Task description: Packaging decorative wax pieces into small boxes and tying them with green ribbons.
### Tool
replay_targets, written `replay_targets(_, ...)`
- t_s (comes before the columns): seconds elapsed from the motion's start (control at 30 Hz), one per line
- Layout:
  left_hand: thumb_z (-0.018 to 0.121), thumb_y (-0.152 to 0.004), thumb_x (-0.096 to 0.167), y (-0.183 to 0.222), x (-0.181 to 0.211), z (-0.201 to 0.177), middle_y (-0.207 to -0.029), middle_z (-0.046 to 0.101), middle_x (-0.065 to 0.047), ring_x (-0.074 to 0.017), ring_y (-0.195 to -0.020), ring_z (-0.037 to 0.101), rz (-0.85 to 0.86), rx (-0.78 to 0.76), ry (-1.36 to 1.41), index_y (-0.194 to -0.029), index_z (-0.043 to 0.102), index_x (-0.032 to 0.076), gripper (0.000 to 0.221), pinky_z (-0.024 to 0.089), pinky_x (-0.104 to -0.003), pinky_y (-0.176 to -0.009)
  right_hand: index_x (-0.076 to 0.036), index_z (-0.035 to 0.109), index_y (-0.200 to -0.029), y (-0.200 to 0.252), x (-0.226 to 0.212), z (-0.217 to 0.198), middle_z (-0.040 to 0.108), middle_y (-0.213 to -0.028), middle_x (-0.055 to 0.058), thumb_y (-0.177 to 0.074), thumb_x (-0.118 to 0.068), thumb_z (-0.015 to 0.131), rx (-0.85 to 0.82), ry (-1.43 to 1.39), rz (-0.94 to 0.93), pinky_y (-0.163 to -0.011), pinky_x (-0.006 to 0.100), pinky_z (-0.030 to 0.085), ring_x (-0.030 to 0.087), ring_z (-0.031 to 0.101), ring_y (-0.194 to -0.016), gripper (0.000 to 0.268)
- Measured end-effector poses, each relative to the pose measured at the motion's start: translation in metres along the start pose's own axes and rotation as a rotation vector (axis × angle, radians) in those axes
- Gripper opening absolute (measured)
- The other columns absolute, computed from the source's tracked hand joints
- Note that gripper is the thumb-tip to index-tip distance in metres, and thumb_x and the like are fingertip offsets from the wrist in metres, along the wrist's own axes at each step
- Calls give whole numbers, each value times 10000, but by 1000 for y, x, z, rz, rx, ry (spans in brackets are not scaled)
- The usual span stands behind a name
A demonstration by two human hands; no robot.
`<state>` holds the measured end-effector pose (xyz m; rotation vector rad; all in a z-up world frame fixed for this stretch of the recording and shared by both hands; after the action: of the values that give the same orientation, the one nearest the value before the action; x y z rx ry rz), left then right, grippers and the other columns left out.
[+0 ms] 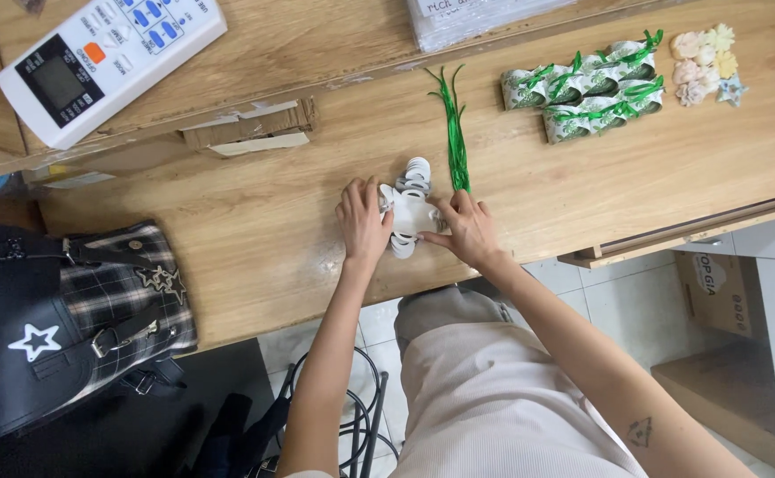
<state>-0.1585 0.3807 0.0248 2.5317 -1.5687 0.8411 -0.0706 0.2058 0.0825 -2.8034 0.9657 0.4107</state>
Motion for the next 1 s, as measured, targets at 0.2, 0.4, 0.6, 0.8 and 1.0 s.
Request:
replay_targets(0.2,809,-794,190,-2,-21,26,-1356,493,-224,-449,-1190,571,-35,-125,288,-1332,583,150,584,536,-502,-866,-241,717,-1152,13,28,29,540,-1026,78,-931,-434,766,-46,-44,-5,-792,422,533,264,611,-914,297)
replay_targets(0.4,704,-931,138,6,-52,64,-1172,657,-136,-334,-1008,709,-318,-302,471,-1171,584,139,268,564,-429,-815,-150,696,-1039,15,47,44,568,-1116,192,-878,-284,778,95,-151,175,-792,455,563,381,627,-984,225)
replay_targets(0.6,643,-1020,104,29,-121,123,-1176,730,-134,-265,-1011,708,-507,-246,1019,-1172,652,111,152,579,-360,-813,-140,609,-1309,28,98,88,720,-1168,220,-968,-143,591,-157,-661,685,-877,388,588,328,762,-1016,341)
replay_targets(0.8,643,-995,198,30,-102,45,-1206,704,-57,-225,-1084,713,-893,-410,1752,-1221,626,161,229,611,-419,-876,100,475,-1435,34,93,48,658,-1287,188,-1038,-29,495,-220,-1840,851,-1013,426,541,297,718,-1138,418)
replay_targets(1.0,636,-1043,245,53,-88,93,-1202,710,-72,-229,-1070,707,-977,-424,2057,-1291,639,152,265,601,-416,-855,40,464,-1476,42,77,28,666,-1253,206,-993,-36,522,-301,-2087,838,-1034,412,564,282,703,-1102,492)
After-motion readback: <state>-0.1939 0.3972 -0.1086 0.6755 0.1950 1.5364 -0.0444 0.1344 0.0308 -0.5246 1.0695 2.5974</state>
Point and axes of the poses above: each hand's wrist, its own y-axis away from the middle knuckle, its own z-axis out of the palm, x = y × z, the point moved 3 cm from there along -y, towards the middle knuckle
